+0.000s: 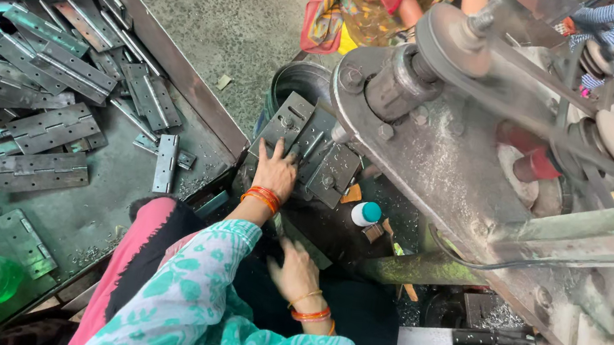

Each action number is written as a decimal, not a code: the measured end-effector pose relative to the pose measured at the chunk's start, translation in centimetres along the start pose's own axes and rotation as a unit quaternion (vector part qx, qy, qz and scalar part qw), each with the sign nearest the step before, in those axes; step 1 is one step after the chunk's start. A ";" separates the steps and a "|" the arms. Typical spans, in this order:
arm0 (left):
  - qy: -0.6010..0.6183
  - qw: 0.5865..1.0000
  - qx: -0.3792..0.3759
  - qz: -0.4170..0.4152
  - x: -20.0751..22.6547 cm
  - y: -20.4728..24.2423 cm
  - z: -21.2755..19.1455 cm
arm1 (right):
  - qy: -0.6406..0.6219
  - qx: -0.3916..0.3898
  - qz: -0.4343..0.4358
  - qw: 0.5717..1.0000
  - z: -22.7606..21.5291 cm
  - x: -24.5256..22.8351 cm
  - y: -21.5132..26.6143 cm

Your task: The person operates a manual punching machine to process metal hinge plates. They pick up plates from a pile, place them into the machine's die, and activate the press to punch holes. Finished plates are dropped into a collection bin.

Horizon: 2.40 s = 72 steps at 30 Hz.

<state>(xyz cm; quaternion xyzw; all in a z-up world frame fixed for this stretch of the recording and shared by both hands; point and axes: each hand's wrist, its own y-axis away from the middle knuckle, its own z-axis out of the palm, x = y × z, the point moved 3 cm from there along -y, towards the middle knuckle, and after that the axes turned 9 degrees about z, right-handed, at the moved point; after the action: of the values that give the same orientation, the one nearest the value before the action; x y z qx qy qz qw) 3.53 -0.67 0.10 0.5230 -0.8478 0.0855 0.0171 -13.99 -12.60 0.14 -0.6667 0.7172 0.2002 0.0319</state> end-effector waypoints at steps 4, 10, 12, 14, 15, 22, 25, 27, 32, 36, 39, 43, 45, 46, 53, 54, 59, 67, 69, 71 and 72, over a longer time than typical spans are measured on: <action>0.012 1.000 0.024 -0.005 -0.3 -1.6 0.8 | -0.007 -0.040 0.050 0.998 4.6 0.6 1.7; -0.003 0.998 0.063 -0.004 -0.3 0.1 1.5 | -0.062 0.011 0.009 0.998 6.6 1.6 2.4; -0.007 0.996 0.085 0.000 -0.2 0.2 1.4 | -0.046 0.006 -0.011 0.999 4.7 1.4 1.7; -0.001 0.996 0.094 -0.001 -0.1 -0.1 1.5 | -0.033 0.010 -0.028 0.999 2.6 1.0 1.3; 0.006 0.996 0.091 -0.003 -0.1 -0.5 1.7 | -0.029 0.017 -0.033 0.999 1.5 0.8 0.6; 0.021 0.999 0.044 0.007 -0.2 -4.6 1.9 | 0.034 -0.036 0.036 0.998 2.2 0.3 0.5; 0.001 0.999 0.032 0.021 -0.1 -4.0 2.5 | -0.088 0.027 -0.016 0.996 4.6 0.8 2.2; -0.013 0.996 0.090 0.015 0.1 -2.9 2.6 | -0.072 0.017 0.016 0.997 6.3 1.3 2.5; 0.029 0.996 0.079 0.012 0.5 -0.9 2.4 | -0.053 -0.008 0.032 0.998 6.2 1.4 2.4; -0.009 1.000 0.012 0.021 0.0 -1.2 1.4 | -0.031 -0.017 -0.001 0.999 2.2 0.6 0.8; -0.012 1.000 0.027 0.005 0.1 -2.2 1.3 | -0.002 -0.004 -0.031 1.000 0.0 0.6 -0.7; 0.004 0.999 0.030 -0.015 -0.3 -4.8 1.0 | 0.004 0.004 -0.033 0.999 0.9 0.8 -1.5; -0.002 1.000 0.016 -0.013 -0.3 -5.1 1.4 | -0.027 0.006 -0.012 1.000 3.6 1.1 0.4; -0.006 1.000 0.007 -0.011 -0.3 -5.0 1.7 | -0.044 0.006 -0.001 0.999 5.2 1.2 1.5; -0.004 0.999 0.037 -0.009 -0.4 -4.9 1.7 | -0.069 0.007 0.021 0.997 8.8 2.7 2.3; -0.006 1.000 0.027 -0.008 -0.3 -5.0 1.4 | -0.070 0.009 0.012 0.997 8.2 2.6 2.0; 0.013 0.994 0.107 -0.023 -3.3 -1.8 0.9 | -0.061 0.028 -0.049 0.997 2.9 1.3 1.0; 0.161 0.921 0.226 -0.274 -18.5 10.3 7.6 | -0.023 0.002 -0.046 0.999 -2.6 -2.6 0.0; 0.141 0.915 0.141 -0.352 -20.2 12.7 10.8 | -0.040 -0.011 -0.027 0.999 -2.7 -3.1 0.3; 0.154 0.902 0.140 -0.378 -20.4 14.5 13.6 | -0.046 0.001 -0.040 0.998 -3.0 -3.3 0.4; 0.161 0.899 0.154 -0.378 -20.4 14.8 14.6 | -0.048 0.007 -0.046 0.998 -3.1 -3.3 0.4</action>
<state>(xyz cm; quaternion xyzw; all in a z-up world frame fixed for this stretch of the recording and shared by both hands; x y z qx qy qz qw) 0.49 21.41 -18.62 0.7797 -0.5480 0.2847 0.1039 -13.32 -10.50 4.15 -0.6885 0.6846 0.2252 0.0803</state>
